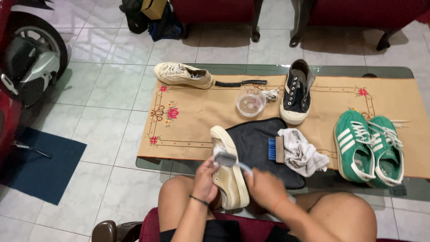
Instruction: Cleaning the rubber sole edges of a beige sneaker using a brush and a cloth.
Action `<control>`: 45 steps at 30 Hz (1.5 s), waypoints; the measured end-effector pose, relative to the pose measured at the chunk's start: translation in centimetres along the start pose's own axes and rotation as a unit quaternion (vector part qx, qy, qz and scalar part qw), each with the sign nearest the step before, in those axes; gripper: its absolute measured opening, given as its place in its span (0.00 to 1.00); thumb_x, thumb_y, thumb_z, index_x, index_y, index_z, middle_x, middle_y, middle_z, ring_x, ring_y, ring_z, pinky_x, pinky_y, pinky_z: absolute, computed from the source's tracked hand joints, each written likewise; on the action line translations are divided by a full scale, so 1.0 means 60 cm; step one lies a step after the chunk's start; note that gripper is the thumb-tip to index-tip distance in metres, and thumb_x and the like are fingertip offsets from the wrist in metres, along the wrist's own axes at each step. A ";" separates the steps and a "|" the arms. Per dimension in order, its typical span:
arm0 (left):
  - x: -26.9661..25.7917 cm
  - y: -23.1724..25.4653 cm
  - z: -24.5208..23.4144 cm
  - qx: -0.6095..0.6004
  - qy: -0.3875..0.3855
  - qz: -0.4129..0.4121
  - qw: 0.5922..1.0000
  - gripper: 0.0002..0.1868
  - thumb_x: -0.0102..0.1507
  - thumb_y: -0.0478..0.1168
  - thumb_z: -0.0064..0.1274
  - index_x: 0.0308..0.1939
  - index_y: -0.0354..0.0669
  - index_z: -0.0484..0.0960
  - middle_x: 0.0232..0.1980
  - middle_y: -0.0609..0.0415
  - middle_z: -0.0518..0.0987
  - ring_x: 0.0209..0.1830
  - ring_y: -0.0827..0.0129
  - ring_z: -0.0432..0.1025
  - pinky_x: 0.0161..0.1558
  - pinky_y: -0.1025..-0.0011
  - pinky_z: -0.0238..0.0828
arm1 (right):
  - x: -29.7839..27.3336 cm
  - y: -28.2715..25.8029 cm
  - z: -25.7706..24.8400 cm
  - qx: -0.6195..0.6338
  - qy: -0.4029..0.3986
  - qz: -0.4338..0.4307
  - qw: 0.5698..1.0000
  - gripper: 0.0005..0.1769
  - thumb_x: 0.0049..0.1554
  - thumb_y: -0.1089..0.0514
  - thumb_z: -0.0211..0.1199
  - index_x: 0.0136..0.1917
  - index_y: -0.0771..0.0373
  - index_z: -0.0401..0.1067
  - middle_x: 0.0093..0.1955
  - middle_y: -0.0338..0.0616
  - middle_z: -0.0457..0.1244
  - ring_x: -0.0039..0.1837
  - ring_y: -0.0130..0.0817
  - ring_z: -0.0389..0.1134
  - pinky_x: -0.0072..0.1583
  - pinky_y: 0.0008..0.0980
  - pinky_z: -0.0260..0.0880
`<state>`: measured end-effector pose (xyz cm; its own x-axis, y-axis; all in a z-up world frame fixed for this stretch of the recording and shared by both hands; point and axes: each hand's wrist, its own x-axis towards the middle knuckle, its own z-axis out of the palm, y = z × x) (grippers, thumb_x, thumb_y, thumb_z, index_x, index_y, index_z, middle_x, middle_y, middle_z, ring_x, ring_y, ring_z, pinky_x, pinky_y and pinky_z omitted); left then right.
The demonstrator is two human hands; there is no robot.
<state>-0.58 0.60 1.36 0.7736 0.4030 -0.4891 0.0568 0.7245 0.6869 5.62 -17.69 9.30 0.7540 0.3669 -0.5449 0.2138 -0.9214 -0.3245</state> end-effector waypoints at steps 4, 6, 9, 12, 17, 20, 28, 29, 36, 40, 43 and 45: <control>0.002 -0.024 0.017 -0.035 -0.070 0.004 0.997 0.14 0.62 0.26 0.49 0.53 0.31 0.78 0.49 0.43 0.82 0.49 0.62 0.76 0.54 0.68 0.72 | 0.043 -0.002 -0.029 0.011 0.066 -0.012 0.998 0.29 0.64 0.34 0.38 0.46 0.57 0.69 0.44 0.56 0.69 0.50 0.65 0.69 0.49 0.61 0.65; 0.030 -0.031 0.009 -0.047 -0.030 0.014 0.998 0.12 0.60 0.26 0.52 0.46 0.35 0.81 0.40 0.45 0.83 0.38 0.63 0.77 0.44 0.67 0.76 | 0.032 -0.021 -0.032 0.041 0.038 0.010 0.998 0.28 0.64 0.37 0.37 0.49 0.56 0.70 0.44 0.54 0.69 0.48 0.61 0.69 0.48 0.58 0.65; 0.012 -0.002 0.009 -0.037 -0.011 0.004 0.999 0.22 0.60 0.23 0.46 0.59 0.31 0.78 0.48 0.40 0.82 0.44 0.59 0.76 0.48 0.66 0.74 | 0.001 0.019 0.033 0.037 0.032 -0.034 0.998 0.25 0.63 0.35 0.40 0.44 0.56 0.67 0.42 0.56 0.68 0.48 0.66 0.68 0.47 0.62 0.63; -0.007 -0.038 0.007 -0.026 -0.058 0.004 0.998 0.18 0.60 0.25 0.51 0.55 0.30 0.79 0.46 0.44 0.83 0.43 0.64 0.77 0.49 0.70 0.74 | 0.033 0.013 -0.011 0.004 0.074 -0.009 0.997 0.26 0.62 0.34 0.42 0.48 0.55 0.70 0.44 0.57 0.68 0.48 0.65 0.69 0.49 0.61 0.67; 0.030 -0.026 0.008 -0.038 -0.028 0.011 0.999 0.23 0.60 0.23 0.46 0.60 0.30 0.76 0.49 0.40 0.82 0.45 0.54 0.77 0.48 0.61 0.76 | 0.012 0.002 0.002 0.045 0.050 -0.025 0.997 0.28 0.63 0.36 0.39 0.46 0.58 0.69 0.42 0.59 0.69 0.49 0.63 0.71 0.50 0.60 0.68; 0.014 -0.013 0.005 -0.054 -0.034 0.006 0.998 0.17 0.60 0.24 0.48 0.52 0.32 0.79 0.45 0.43 0.82 0.41 0.62 0.77 0.47 0.69 0.75 | 0.013 0.007 0.005 0.020 0.051 -0.020 0.998 0.26 0.63 0.34 0.41 0.46 0.54 0.70 0.44 0.56 0.68 0.49 0.64 0.69 0.48 0.61 0.65; 0.021 -0.003 0.011 -0.047 -0.009 0.001 0.999 0.14 0.61 0.24 0.48 0.50 0.29 0.80 0.43 0.43 0.82 0.42 0.61 0.76 0.48 0.68 0.74 | 0.019 0.002 0.026 0.058 0.066 -0.029 0.996 0.26 0.64 0.36 0.40 0.46 0.58 0.66 0.43 0.60 0.67 0.48 0.67 0.67 0.48 0.63 0.62; 0.016 -0.010 0.001 -0.045 -0.017 0.002 0.999 0.14 0.60 0.25 0.50 0.50 0.31 0.81 0.42 0.43 0.83 0.40 0.62 0.77 0.46 0.68 0.75 | 0.013 0.010 0.032 0.018 0.055 -0.021 0.998 0.25 0.63 0.35 0.40 0.47 0.55 0.67 0.43 0.57 0.68 0.48 0.65 0.68 0.48 0.63 0.64; 0.041 -0.034 0.019 -0.062 -0.014 -0.002 0.998 0.15 0.58 0.24 0.52 0.49 0.34 0.81 0.42 0.45 0.83 0.40 0.63 0.77 0.47 0.69 0.75 | 0.036 -0.013 0.007 0.040 0.070 0.017 0.997 0.28 0.64 0.36 0.37 0.48 0.57 0.68 0.44 0.59 0.68 0.49 0.66 0.68 0.50 0.63 0.63; 0.017 -0.014 0.012 -0.039 -0.019 -0.012 0.999 0.23 0.57 0.23 0.44 0.57 0.32 0.78 0.47 0.37 0.82 0.44 0.56 0.76 0.47 0.64 0.74 | 0.014 0.006 0.013 0.035 0.026 -0.016 0.999 0.26 0.63 0.35 0.38 0.43 0.55 0.65 0.41 0.54 0.68 0.46 0.65 0.67 0.45 0.61 0.61; 0.002 -0.040 0.018 -0.053 -0.072 -0.021 0.996 0.19 0.59 0.27 0.53 0.55 0.31 0.79 0.47 0.44 0.83 0.44 0.63 0.77 0.50 0.69 0.74 | 0.045 0.004 -0.011 0.009 0.114 -0.004 0.993 0.27 0.63 0.34 0.40 0.45 0.56 0.68 0.41 0.55 0.68 0.46 0.63 0.69 0.46 0.60 0.65; 0.025 -0.043 0.019 -0.055 -0.035 -0.003 0.998 0.12 0.58 0.24 0.51 0.44 0.36 0.81 0.40 0.45 0.83 0.38 0.61 0.77 0.45 0.67 0.75 | 0.049 -0.018 -0.017 0.039 0.081 0.026 0.996 0.27 0.63 0.36 0.39 0.48 0.57 0.69 0.45 0.57 0.69 0.50 0.62 0.70 0.50 0.60 0.66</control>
<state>1.14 -1.33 -0.52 0.8155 0.3616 -0.4519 -0.0056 0.7857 0.6186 8.21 -15.76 8.83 0.8541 0.2884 -0.4329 0.1287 -0.9236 -0.3612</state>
